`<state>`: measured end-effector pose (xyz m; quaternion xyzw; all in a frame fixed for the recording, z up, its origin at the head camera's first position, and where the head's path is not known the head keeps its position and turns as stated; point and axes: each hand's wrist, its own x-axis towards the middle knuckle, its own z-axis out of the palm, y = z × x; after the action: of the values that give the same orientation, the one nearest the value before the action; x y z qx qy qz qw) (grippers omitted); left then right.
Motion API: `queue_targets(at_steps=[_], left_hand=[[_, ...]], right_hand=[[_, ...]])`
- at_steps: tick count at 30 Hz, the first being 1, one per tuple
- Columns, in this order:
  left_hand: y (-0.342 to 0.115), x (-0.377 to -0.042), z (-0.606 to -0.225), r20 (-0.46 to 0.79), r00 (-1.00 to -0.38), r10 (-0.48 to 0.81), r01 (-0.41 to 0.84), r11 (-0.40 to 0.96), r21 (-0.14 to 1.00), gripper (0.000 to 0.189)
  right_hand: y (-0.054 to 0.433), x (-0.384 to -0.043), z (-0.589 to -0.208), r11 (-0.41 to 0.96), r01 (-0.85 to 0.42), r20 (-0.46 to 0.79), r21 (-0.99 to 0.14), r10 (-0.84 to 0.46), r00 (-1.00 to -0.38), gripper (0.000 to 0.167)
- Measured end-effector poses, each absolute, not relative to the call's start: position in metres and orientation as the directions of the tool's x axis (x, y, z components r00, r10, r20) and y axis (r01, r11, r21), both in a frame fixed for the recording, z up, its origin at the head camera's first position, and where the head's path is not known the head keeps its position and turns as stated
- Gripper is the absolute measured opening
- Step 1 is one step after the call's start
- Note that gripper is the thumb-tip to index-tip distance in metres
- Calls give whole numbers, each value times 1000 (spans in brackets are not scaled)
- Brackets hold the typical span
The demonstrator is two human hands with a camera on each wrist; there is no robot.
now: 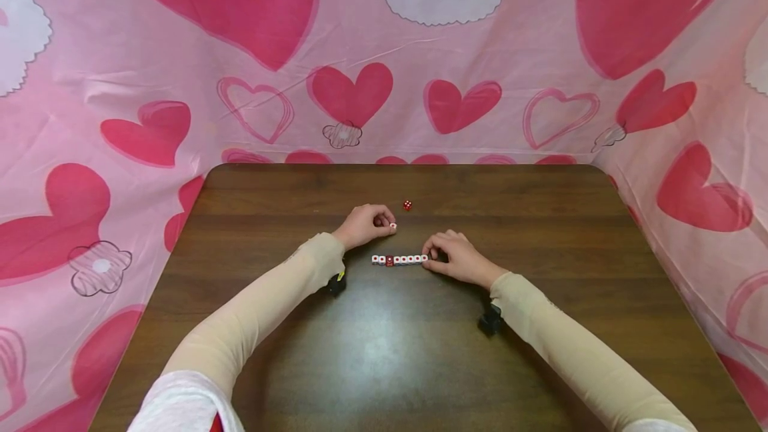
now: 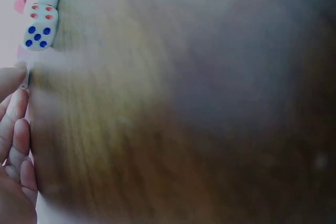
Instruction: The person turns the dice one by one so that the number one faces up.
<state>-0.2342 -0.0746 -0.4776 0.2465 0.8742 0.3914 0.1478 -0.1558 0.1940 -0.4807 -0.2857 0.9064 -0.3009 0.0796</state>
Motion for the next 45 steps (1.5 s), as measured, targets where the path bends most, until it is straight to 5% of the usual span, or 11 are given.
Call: queue_targets(at_steps=[45], left_hand=[[-129,-179,-472,-40,-815,578,386,594,706,8]], right_hand=[[197,-155,-484,647,-486,53,-588,-568,-821,17]])
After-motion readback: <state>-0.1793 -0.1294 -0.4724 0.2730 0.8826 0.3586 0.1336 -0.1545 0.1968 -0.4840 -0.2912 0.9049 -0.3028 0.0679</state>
